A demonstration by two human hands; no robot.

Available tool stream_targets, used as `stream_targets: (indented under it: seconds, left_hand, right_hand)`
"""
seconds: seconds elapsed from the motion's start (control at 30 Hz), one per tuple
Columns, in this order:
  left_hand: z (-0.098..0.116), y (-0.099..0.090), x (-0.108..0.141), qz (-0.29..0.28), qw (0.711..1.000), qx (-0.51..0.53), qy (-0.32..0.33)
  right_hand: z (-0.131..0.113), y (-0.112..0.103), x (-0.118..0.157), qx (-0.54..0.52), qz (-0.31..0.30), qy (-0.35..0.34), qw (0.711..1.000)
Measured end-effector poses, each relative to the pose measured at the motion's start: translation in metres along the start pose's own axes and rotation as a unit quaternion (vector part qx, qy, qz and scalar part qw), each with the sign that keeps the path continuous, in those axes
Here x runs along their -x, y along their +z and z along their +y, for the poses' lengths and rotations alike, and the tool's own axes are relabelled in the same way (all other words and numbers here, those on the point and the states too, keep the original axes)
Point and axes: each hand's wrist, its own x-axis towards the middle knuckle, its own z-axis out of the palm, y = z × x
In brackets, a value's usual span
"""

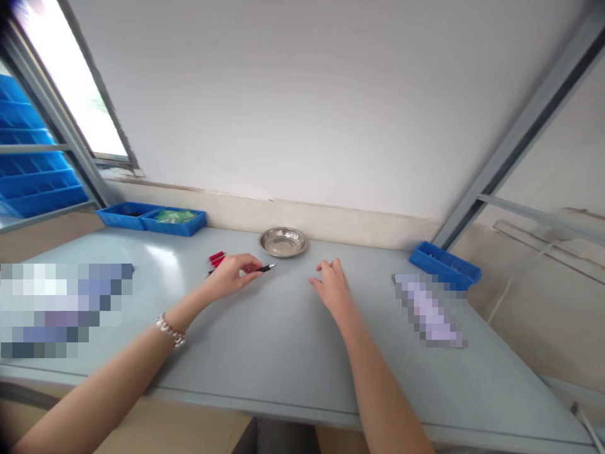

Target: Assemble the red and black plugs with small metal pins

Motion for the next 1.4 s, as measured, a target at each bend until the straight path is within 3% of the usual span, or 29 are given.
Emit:
stream_targets:
  seconds: [0.1, 0.3, 0.63, 0.83, 1.4]
  left_hand:
    - [0.006, 0.013, 0.001, 0.005, 0.999, 0.009, 0.044]
    - [0.012, 0.028, 0.003, 0.003, 0.995, 0.014, 0.101]
    - [0.015, 0.029, 0.004, 0.009, 0.997, -0.021, 0.080]
    - [0.018, 0.029, 0.003, -0.007, 0.996, -0.014, 0.083]
    - [0.007, 0.032, 0.003, -0.019, 0.997, -0.041, 0.069]
  right_hand:
    - [-0.019, -0.004, 0.001, -0.103, 0.012, -0.063, 0.993]
    - [-0.047, 0.003, 0.014, -0.199, -0.064, -0.130, 0.969]
    - [-0.045, 0.004, 0.014, -0.248, -0.047, -0.088, 0.964]
    - [-0.044, 0.004, 0.014, -0.236, -0.023, -0.125, 0.963]
    - [-0.046, 0.003, 0.014, -0.293, -0.055, -0.076, 0.952]
